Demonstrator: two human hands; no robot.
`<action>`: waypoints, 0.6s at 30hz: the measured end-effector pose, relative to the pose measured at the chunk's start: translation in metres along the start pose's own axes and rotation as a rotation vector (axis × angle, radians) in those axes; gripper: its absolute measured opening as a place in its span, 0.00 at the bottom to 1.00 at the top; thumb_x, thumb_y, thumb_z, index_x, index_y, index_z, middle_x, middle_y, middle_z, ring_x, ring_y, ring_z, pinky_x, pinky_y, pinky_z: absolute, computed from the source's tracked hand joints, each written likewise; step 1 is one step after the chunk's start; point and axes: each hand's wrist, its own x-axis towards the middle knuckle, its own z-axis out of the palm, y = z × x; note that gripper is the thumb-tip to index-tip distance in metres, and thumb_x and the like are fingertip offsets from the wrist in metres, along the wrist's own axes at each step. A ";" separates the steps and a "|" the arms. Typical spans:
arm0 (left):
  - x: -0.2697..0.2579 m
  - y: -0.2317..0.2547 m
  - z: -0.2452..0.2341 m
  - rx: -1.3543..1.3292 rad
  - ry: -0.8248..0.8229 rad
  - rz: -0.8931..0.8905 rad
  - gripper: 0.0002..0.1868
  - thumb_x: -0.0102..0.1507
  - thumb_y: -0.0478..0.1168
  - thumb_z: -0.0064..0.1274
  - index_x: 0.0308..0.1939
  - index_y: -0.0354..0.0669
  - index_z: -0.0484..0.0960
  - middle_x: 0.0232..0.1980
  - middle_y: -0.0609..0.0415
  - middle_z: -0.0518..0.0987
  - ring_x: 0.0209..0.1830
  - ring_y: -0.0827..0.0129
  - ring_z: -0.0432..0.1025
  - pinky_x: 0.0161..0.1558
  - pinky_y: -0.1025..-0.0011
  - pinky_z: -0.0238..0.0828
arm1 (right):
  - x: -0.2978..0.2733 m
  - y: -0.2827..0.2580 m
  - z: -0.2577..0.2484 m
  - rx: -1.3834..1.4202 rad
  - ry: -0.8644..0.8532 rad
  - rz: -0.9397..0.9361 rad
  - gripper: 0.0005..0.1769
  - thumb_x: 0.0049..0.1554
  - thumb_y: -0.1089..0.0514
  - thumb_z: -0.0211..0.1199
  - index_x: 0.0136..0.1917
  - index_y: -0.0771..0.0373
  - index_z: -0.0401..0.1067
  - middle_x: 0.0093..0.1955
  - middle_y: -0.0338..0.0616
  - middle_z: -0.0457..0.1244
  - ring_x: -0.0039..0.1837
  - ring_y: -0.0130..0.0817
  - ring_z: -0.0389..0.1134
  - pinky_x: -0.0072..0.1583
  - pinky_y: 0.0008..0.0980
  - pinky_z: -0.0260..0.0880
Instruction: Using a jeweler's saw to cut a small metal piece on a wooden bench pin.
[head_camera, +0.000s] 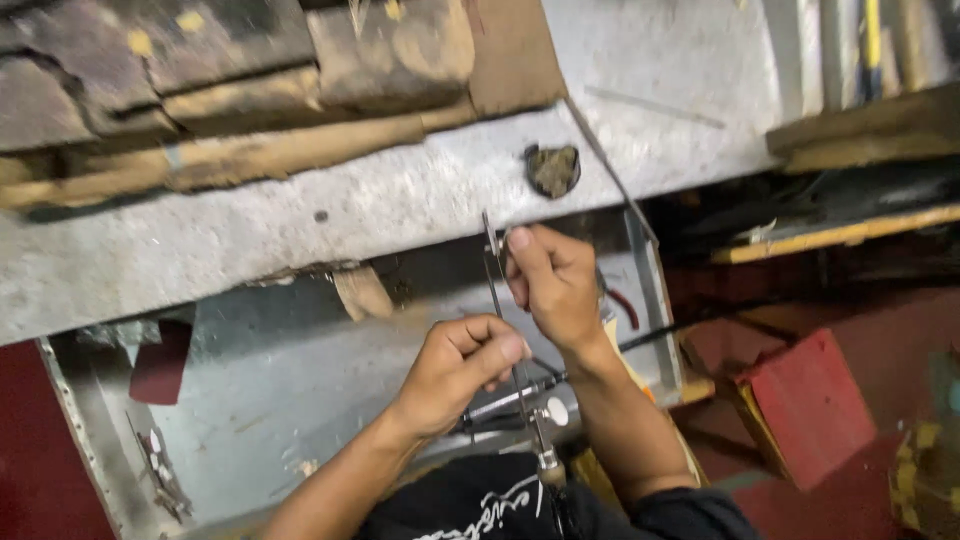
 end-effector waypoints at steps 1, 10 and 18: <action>-0.006 0.001 0.000 -0.006 0.006 -0.018 0.14 0.64 0.41 0.62 0.33 0.31 0.83 0.20 0.50 0.74 0.21 0.77 0.64 0.24 0.81 0.65 | -0.002 -0.004 0.001 -0.001 0.002 0.020 0.28 0.68 0.55 0.51 0.26 0.60 0.69 0.15 0.41 0.55 0.20 0.27 0.53 0.27 0.23 0.56; -0.021 0.006 0.000 0.157 -0.224 -0.071 0.12 0.67 0.44 0.57 0.39 0.37 0.84 0.36 0.54 0.84 0.29 0.78 0.72 0.32 0.80 0.68 | -0.004 -0.013 0.001 -0.052 -0.027 0.032 0.24 0.66 0.49 0.52 0.31 0.61 0.66 0.21 0.40 0.56 0.25 0.24 0.55 0.31 0.23 0.55; -0.024 0.001 -0.003 0.139 -0.259 -0.071 0.11 0.67 0.44 0.56 0.39 0.38 0.83 0.34 0.55 0.83 0.29 0.79 0.72 0.32 0.80 0.68 | -0.003 -0.009 -0.002 -0.074 -0.056 0.029 0.23 0.66 0.47 0.52 0.34 0.62 0.68 0.23 0.40 0.59 0.25 0.24 0.57 0.30 0.23 0.57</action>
